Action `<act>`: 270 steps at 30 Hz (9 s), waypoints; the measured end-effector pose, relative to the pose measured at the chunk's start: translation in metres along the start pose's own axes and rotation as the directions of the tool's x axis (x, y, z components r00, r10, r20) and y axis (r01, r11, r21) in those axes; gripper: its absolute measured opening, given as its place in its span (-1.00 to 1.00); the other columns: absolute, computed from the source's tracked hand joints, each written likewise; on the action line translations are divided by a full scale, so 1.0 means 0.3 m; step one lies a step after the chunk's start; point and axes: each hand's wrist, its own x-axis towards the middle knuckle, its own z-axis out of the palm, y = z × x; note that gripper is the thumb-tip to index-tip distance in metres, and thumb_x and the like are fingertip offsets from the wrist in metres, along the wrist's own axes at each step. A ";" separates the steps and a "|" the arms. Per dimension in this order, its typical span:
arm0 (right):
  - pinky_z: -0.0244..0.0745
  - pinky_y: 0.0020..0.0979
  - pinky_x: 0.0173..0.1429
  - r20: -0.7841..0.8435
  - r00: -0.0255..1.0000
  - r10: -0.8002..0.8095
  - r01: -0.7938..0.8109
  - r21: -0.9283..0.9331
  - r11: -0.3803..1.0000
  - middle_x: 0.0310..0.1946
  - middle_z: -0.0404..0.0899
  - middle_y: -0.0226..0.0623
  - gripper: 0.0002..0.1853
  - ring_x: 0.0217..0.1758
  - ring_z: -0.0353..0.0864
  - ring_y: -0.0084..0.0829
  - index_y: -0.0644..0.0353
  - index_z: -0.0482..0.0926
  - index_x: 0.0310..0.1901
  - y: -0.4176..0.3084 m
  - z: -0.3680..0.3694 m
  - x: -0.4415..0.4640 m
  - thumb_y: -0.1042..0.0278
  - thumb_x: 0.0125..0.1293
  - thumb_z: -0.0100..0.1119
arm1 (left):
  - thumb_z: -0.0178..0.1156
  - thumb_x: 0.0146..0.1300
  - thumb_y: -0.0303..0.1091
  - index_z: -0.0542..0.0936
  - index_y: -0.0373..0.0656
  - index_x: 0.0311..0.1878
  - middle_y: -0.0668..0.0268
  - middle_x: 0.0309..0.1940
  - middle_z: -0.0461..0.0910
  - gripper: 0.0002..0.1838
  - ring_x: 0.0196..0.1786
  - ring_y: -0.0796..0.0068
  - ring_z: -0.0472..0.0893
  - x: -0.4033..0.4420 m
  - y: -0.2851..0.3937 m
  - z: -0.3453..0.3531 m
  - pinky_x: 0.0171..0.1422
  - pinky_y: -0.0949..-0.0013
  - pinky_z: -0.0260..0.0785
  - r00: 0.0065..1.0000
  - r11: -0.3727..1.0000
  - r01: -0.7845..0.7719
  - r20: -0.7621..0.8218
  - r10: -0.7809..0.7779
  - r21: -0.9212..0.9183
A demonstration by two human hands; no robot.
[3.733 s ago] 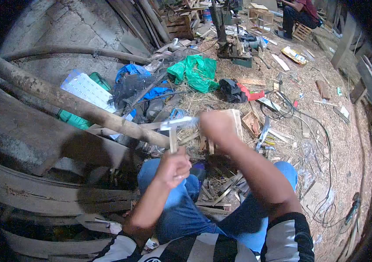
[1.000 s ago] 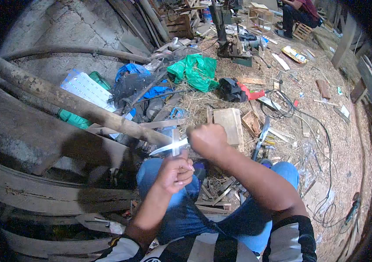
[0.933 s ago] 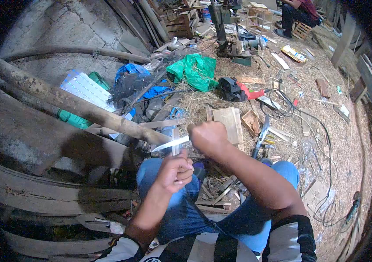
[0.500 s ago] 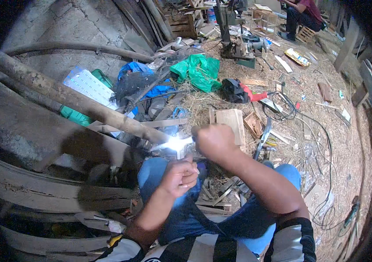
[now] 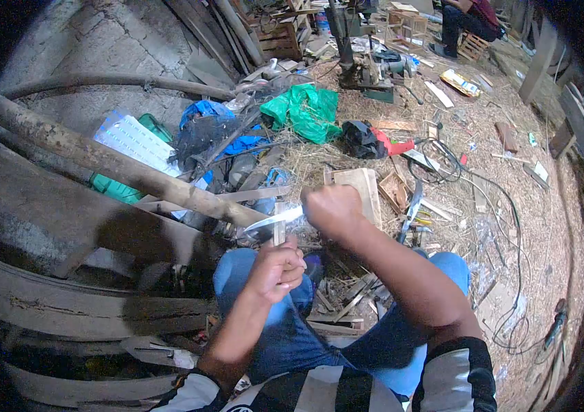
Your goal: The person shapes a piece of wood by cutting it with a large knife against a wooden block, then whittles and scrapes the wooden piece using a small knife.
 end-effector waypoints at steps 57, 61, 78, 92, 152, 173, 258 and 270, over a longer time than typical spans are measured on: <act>0.63 0.00 -0.29 0.028 0.997 0.074 -0.076 0.095 0.993 -0.45 0.70 -0.06 -0.82 -0.36 0.75 -0.05 0.09 0.66 -0.36 -0.030 0.038 -0.003 0.30 0.21 0.05 | 0.13 0.07 -0.64 0.25 0.03 -0.38 0.53 -0.66 0.20 -0.69 -0.79 0.73 0.13 0.017 -0.051 0.025 -0.79 0.51 -0.07 0.967 0.976 -0.107 -0.209 0.146 0.191; 0.61 -0.02 -0.28 -0.282 0.929 0.241 -0.242 0.034 0.970 -0.44 0.69 -0.04 -0.84 -0.38 0.72 0.00 0.12 0.69 -0.35 0.311 0.189 0.040 0.38 0.14 0.09 | 0.10 0.08 -0.66 0.23 0.05 -0.44 0.52 -0.67 0.20 -0.68 -0.78 0.72 0.12 -0.067 -0.056 0.057 -0.79 0.51 -0.08 0.972 0.977 -0.142 -0.164 0.168 0.160; 0.63 -0.13 -0.40 -0.106 0.987 -0.119 0.129 0.092 0.987 -0.49 0.69 -0.15 -0.87 -0.46 0.74 -0.15 0.12 0.62 -0.40 -0.108 -0.020 -0.071 0.30 0.14 0.13 | 0.07 0.11 -0.62 0.21 0.03 -0.57 0.49 -0.71 0.20 -0.68 -0.80 0.69 0.12 -0.029 -0.016 0.005 -0.73 0.53 -0.01 1.000 0.991 -0.025 0.003 0.026 -0.131; 0.57 -0.03 -0.34 -0.202 0.916 0.346 -0.345 0.037 0.938 -0.48 0.67 -0.06 -0.87 -0.40 0.71 -0.06 0.08 0.67 -0.37 0.154 -0.118 0.054 0.37 0.14 0.11 | 0.06 0.03 -0.70 0.20 0.04 -0.54 0.50 -0.71 0.21 -0.65 -0.80 0.69 0.13 -0.085 -0.038 -0.006 -0.76 0.51 -0.04 0.989 0.989 -0.142 -0.036 0.141 -0.049; 0.60 -0.01 -0.28 -0.052 0.973 0.226 -0.225 0.017 0.974 -0.45 0.68 -0.05 -0.88 -0.38 0.71 -0.01 0.07 0.68 -0.35 0.042 -0.054 -0.019 0.36 0.11 0.15 | 0.12 0.03 -0.71 0.23 0.02 -0.50 0.51 -0.69 0.22 -0.64 -0.78 0.69 0.14 -0.085 -0.070 -0.041 -0.77 0.52 -0.02 0.983 0.990 -0.140 -0.116 0.139 0.006; 0.65 -0.07 -0.28 0.071 0.996 0.055 -0.059 0.048 0.997 -0.42 0.72 -0.10 -0.80 -0.33 0.77 -0.11 0.10 0.69 -0.35 -0.041 -0.010 -0.031 0.29 0.23 0.06 | 0.08 0.05 -0.67 0.30 0.01 -0.39 0.51 -0.69 0.23 -0.72 -0.78 0.71 0.15 0.011 -0.071 0.003 -0.77 0.53 -0.02 0.985 0.990 -0.093 -0.136 0.107 0.103; 0.56 -0.09 -0.37 -0.163 0.986 -0.040 0.060 0.120 0.991 -0.52 0.63 -0.23 -0.92 -0.43 0.70 -0.15 0.08 0.55 -0.45 -0.127 -0.013 -0.099 0.32 0.01 0.20 | 0.12 0.02 -0.70 0.19 0.06 -0.49 0.53 -0.69 0.20 -0.62 -0.79 0.71 0.10 -0.061 -0.078 0.014 -0.77 0.51 -0.07 0.982 0.986 -0.157 -0.094 0.162 0.055; 0.60 -0.08 -0.32 -0.036 0.996 0.078 -0.076 0.050 0.996 -0.47 0.68 -0.16 -0.89 -0.38 0.72 -0.10 0.08 0.61 -0.37 -0.029 0.034 -0.027 0.31 0.09 0.15 | 0.06 0.02 -0.68 0.20 0.06 -0.53 0.54 -0.71 0.19 -0.66 -0.80 0.73 0.10 -0.031 -0.057 -0.013 -0.78 0.52 -0.05 0.998 0.999 -0.046 -0.052 0.047 0.018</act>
